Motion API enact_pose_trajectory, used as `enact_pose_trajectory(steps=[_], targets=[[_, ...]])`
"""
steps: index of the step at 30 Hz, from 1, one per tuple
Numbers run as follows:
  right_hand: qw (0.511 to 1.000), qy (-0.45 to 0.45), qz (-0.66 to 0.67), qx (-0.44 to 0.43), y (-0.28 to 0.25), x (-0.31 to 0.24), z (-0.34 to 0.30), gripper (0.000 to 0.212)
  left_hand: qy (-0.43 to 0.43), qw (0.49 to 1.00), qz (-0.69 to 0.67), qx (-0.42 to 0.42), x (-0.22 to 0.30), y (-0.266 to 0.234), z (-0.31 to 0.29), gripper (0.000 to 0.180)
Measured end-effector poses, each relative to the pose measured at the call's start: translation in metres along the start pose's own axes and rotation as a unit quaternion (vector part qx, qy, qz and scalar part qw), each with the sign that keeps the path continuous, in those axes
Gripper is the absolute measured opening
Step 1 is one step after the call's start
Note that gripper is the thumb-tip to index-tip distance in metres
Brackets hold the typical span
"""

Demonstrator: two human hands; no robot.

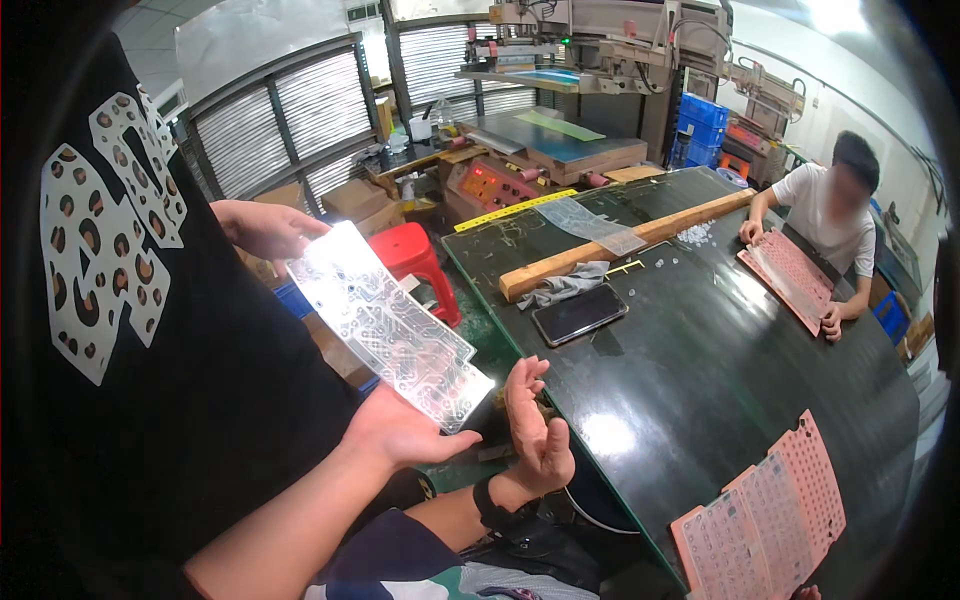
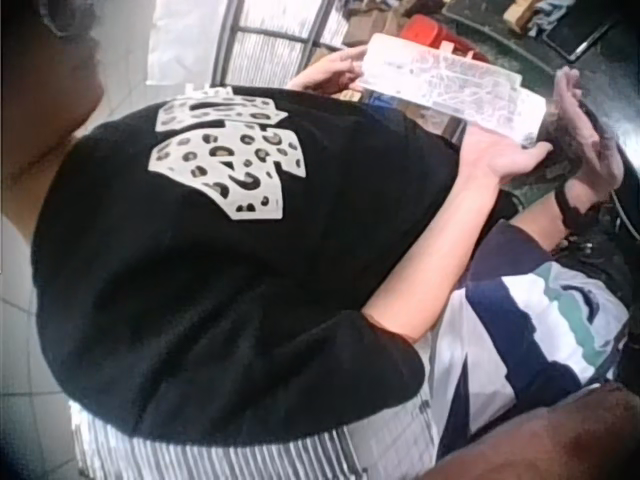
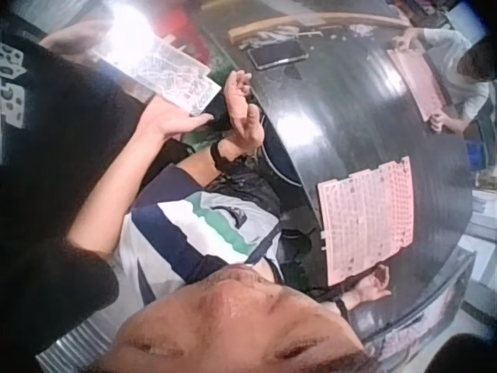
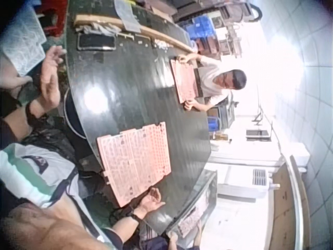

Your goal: Assemble keyboard components on a production line table.

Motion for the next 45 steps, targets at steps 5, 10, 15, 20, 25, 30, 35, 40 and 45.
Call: enact_pose_trajectory(steps=[5,10,15,20,25,30,35,40,45], targets=[[0.999,0.027,0.011,-0.014,-0.004,0.019,0.007,0.082,0.416,0.838,0.339,0.095,-0.075,0.011,0.039,0.074],[1.0,0.025,-0.006,-0.005,-0.017,0.001,-0.005,0.081,0.327,0.923,0.17,0.108,-0.094,-0.025,0.051,0.076],[0.999,0.041,0.003,-0.011,-0.015,0.01,-0.005,0.081,0.37,0.889,0.209,0.17,-0.069,-0.033,0.046,0.076],[0.999,0.038,0.02,-0.026,0.001,0.027,0.005,0.08,0.361,0.892,0.218,0.161,-0.08,-0.042,0.049,0.074],[0.998,0.031,0.032,-0.041,0.015,0.032,0.018,0.079,0.358,0.886,0.232,0.18,-0.076,-0.041,0.047,0.074],[0.998,0.028,0.036,-0.046,0.021,0.035,0.017,0.079,0.367,0.881,0.243,0.177,-0.075,-0.042,0.049,0.074],[0.998,0.023,0.033,-0.041,0.021,0.027,0.008,0.078,0.381,0.88,0.239,0.153,-0.073,-0.039,0.052,0.077],[0.997,0.027,0.05,-0.06,0.022,0.027,0.007,0.077,0.371,0.883,0.239,0.16,-0.077,-0.032,0.051,0.076],[0.996,0.025,0.051,-0.072,0.025,0.026,0.006,0.077,0.356,0.886,0.251,0.158,-0.082,-0.031,0.054,0.073]])
Point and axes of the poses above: each hand's wrist, its own z-axis towards the middle knuckle, its own y-axis out of the palm, x = y × z, the point moved 10 cm from there along z, towards the middle knuckle, and after that the axes turned 1 degree about -x, right-handed, at the moved point
